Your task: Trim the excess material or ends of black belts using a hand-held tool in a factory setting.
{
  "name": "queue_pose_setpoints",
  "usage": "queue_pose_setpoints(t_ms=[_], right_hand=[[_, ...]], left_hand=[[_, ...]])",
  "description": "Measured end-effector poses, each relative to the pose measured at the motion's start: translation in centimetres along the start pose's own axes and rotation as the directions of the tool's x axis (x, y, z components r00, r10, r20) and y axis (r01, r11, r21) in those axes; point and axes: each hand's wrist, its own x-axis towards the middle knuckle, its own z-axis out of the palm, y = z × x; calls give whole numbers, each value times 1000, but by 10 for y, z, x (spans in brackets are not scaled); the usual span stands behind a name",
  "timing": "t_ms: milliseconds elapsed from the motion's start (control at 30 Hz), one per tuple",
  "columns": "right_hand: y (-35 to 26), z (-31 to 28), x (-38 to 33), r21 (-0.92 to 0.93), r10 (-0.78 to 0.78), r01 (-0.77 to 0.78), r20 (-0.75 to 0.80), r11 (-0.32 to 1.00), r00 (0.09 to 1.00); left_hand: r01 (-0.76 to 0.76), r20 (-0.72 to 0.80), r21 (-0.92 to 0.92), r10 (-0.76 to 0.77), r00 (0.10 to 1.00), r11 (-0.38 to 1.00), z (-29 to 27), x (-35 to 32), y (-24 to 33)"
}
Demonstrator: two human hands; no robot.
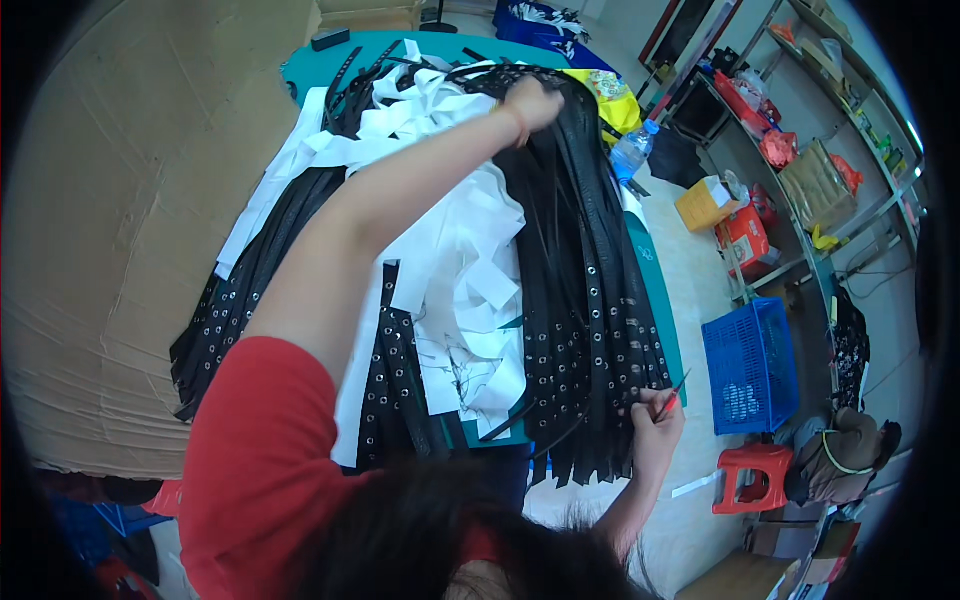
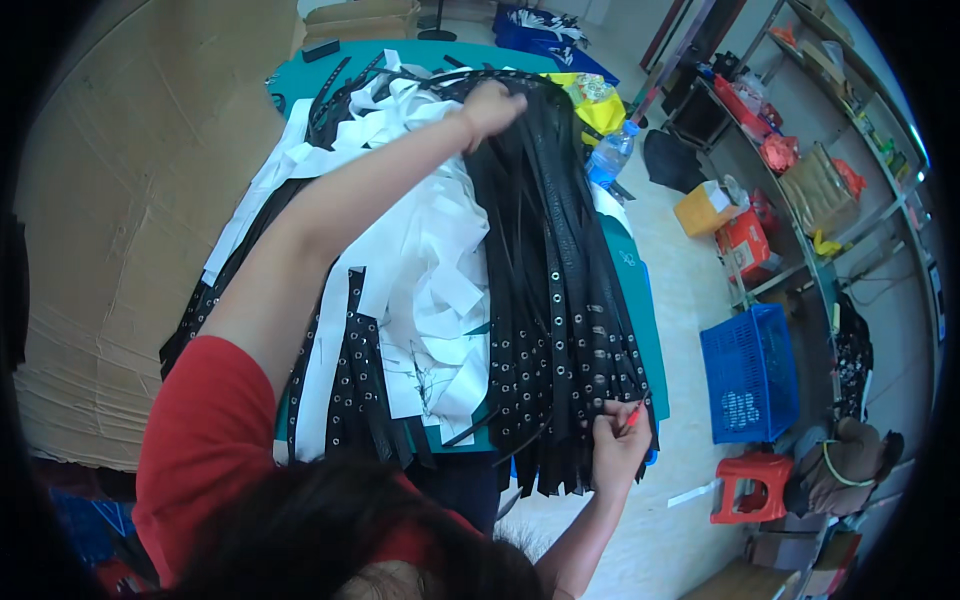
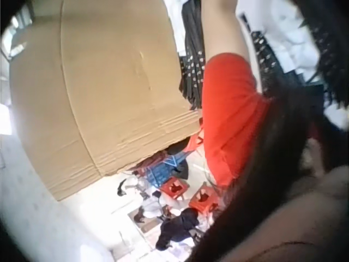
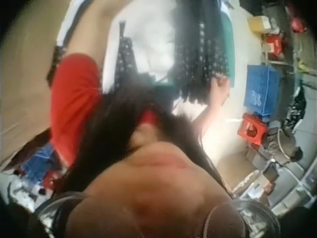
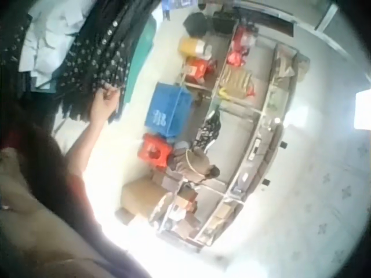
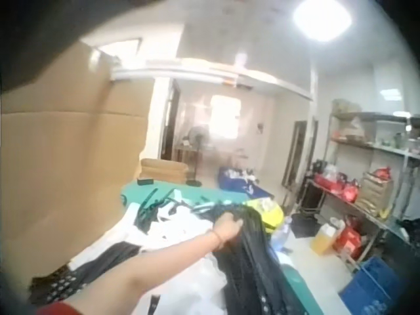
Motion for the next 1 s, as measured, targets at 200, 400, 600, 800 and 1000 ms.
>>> queue_pose_setpoints(t_ms=[200,400,600,800,1000], right_hand=[[20,-16,-25,-545,-169,185,81,818,982],[28,35,-66,-732,-220,123,-38,671,975],[17,140,-123,-535,-592,498,-4,682,806],[23,237,-194,-245,-436,524,337,816,835],[40,270,-221,-143,-343,490,549,860,763]], left_hand=[[-479,373,280,366,853,832,-165,-273,-38],[129,63,740,-259,964,660,-310,-426,-113],[203,-73,513,-193,979,834,-351,-493,-177],[146,-183,447,-69,981,882,-352,-503,-188],[54,-6,521,-60,998,852,-364,-486,-205]])
